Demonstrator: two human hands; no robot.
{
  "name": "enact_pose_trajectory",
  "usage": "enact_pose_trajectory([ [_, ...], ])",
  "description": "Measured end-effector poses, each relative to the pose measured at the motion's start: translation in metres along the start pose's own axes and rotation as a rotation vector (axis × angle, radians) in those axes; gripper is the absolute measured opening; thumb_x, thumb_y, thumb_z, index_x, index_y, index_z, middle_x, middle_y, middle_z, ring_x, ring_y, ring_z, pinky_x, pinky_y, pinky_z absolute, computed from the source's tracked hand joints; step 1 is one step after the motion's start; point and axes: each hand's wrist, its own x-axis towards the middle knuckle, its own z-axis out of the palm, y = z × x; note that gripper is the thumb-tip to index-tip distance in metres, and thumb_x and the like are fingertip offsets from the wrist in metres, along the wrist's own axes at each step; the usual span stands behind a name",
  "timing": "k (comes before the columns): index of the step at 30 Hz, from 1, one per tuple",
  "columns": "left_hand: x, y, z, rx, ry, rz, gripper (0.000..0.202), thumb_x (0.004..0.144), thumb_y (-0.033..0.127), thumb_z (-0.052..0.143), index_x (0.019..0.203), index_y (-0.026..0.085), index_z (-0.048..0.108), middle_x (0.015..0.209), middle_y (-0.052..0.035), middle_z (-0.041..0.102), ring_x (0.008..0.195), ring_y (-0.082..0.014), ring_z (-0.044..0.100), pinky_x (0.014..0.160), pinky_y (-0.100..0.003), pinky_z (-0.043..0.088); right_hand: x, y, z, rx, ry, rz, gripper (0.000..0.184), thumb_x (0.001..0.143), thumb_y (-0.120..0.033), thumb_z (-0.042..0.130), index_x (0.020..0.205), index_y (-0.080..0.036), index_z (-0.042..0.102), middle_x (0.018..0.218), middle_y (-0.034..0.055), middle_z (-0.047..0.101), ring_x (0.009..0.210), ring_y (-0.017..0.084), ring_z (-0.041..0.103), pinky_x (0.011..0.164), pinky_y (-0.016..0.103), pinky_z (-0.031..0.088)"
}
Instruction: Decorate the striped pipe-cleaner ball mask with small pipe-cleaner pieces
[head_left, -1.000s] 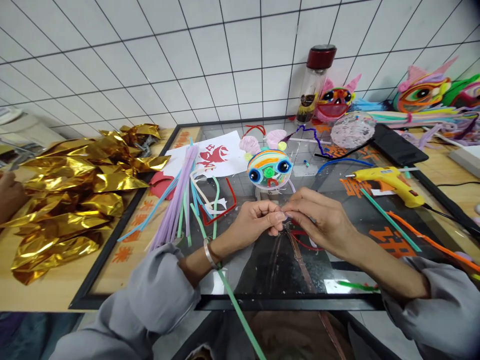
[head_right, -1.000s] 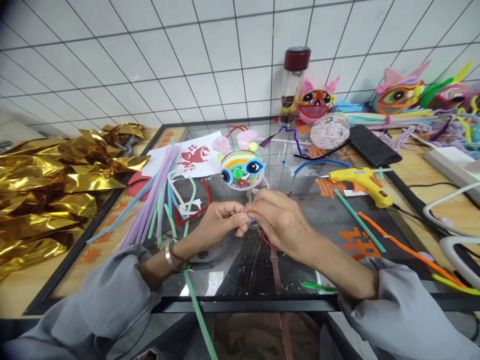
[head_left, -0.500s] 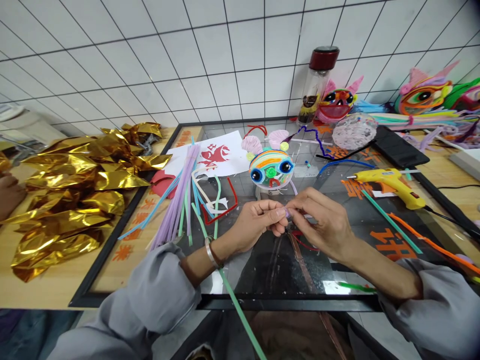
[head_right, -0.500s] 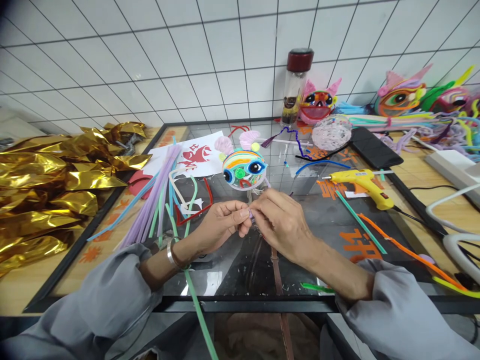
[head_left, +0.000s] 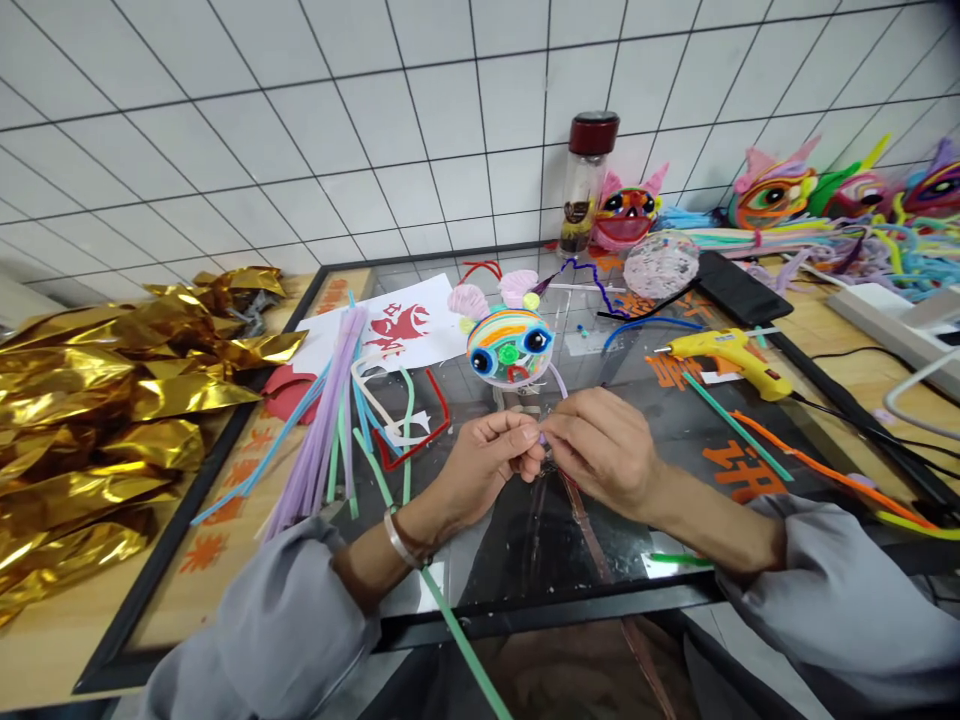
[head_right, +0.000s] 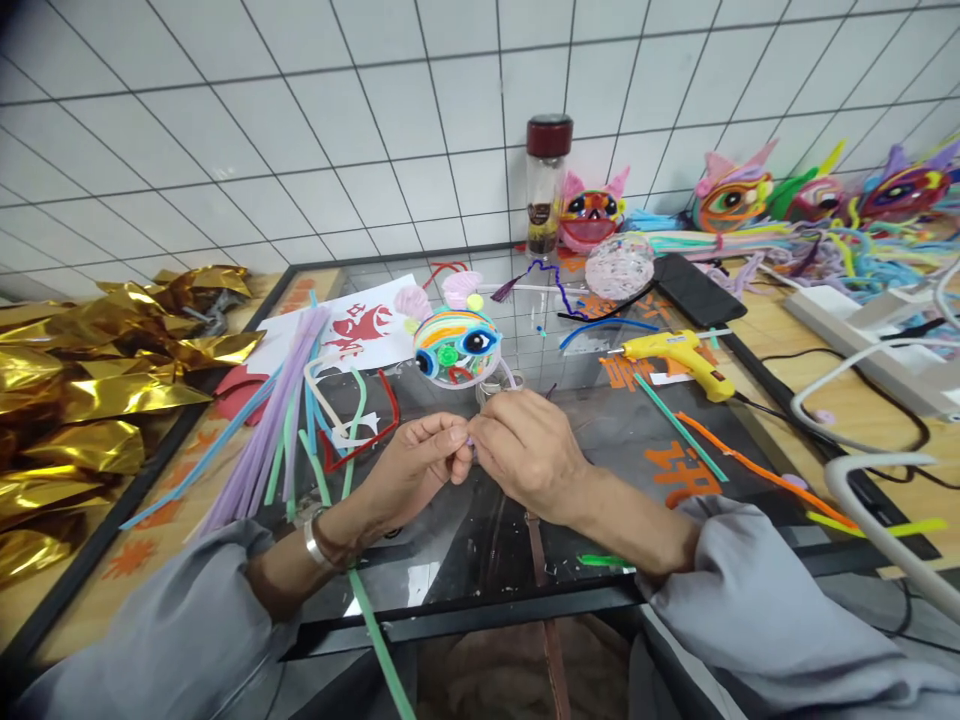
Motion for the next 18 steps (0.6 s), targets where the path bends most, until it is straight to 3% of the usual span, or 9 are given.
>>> enact_pose_trajectory([
  [3, 0.001, 0.0, 0.0, 0.043, 0.032, 0.007, 0.028, 0.066, 0.034, 0.078, 0.067, 0.012, 0.062, 0.054, 0.0013, 0.059, 0.046, -0.0062, 0.048, 0.048, -0.021, 0.036, 0.0, 0.001, -0.003, 0.05, -0.052, -0.002, 0.013, 0.089, -0.013, 0.05, 0.085, -0.015, 0.062, 0.078, 0.0067, 0.064, 0.072, 0.016, 0.056, 0.066, 0.03, 0.045],
  [6, 0.002, 0.001, 0.0, 0.067, 0.085, 0.024, 0.027, 0.065, 0.034, 0.078, 0.066, 0.013, 0.061, 0.053, 0.002, 0.057, 0.046, -0.0059, 0.046, 0.048, -0.021, 0.035, -0.002, 0.012, -0.01, 0.137, -0.042, 0.101, 0.016, 0.091, -0.012, 0.046, 0.091, -0.016, 0.061, 0.084, 0.0075, 0.065, 0.079, 0.016, 0.059, 0.07, 0.029, 0.047],
  [8, 0.003, 0.001, 0.0, 0.074, 0.11, 0.027, 0.027, 0.065, 0.033, 0.077, 0.065, 0.013, 0.06, 0.054, 0.0022, 0.057, 0.047, -0.0057, 0.046, 0.048, -0.021, 0.036, -0.006, 0.029, -0.017, 0.093, 0.024, 0.245, 0.016, 0.091, -0.014, 0.046, 0.09, -0.018, 0.062, 0.08, 0.0053, 0.066, 0.077, 0.015, 0.06, 0.07, 0.028, 0.047],
  [13, 0.003, 0.0, 0.0, 0.08, 0.127, 0.046, 0.026, 0.066, 0.032, 0.077, 0.068, 0.013, 0.061, 0.057, 0.0017, 0.059, 0.049, -0.0057, 0.048, 0.049, -0.02, 0.036, -0.026, 0.089, -0.047, -0.381, 0.167, 0.784, 0.022, 0.089, -0.025, 0.047, 0.092, -0.012, 0.066, 0.076, 0.0101, 0.067, 0.066, 0.019, 0.059, 0.064, 0.032, 0.041],
  [15, 0.004, 0.0, 0.001, 0.071, 0.134, 0.053, 0.026, 0.066, 0.033, 0.077, 0.068, 0.013, 0.06, 0.056, 0.002, 0.058, 0.049, -0.0058, 0.048, 0.05, -0.02, 0.036, -0.034, 0.105, -0.059, -0.594, 0.02, 0.886, 0.029, 0.085, -0.028, 0.054, 0.102, -0.008, 0.065, 0.091, 0.02, 0.068, 0.083, 0.027, 0.062, 0.068, 0.036, 0.038],
  [18, 0.004, 0.0, 0.001, 0.073, 0.135, 0.061, 0.028, 0.065, 0.034, 0.077, 0.067, 0.013, 0.058, 0.056, 0.0023, 0.058, 0.049, -0.0058, 0.048, 0.05, -0.02, 0.036, -0.04, 0.113, -0.069, -0.737, -0.275, 1.017, 0.048, 0.081, -0.042, 0.059, 0.102, 0.0, 0.064, 0.102, 0.033, 0.062, 0.086, 0.035, 0.062, 0.064, 0.038, 0.034],
])
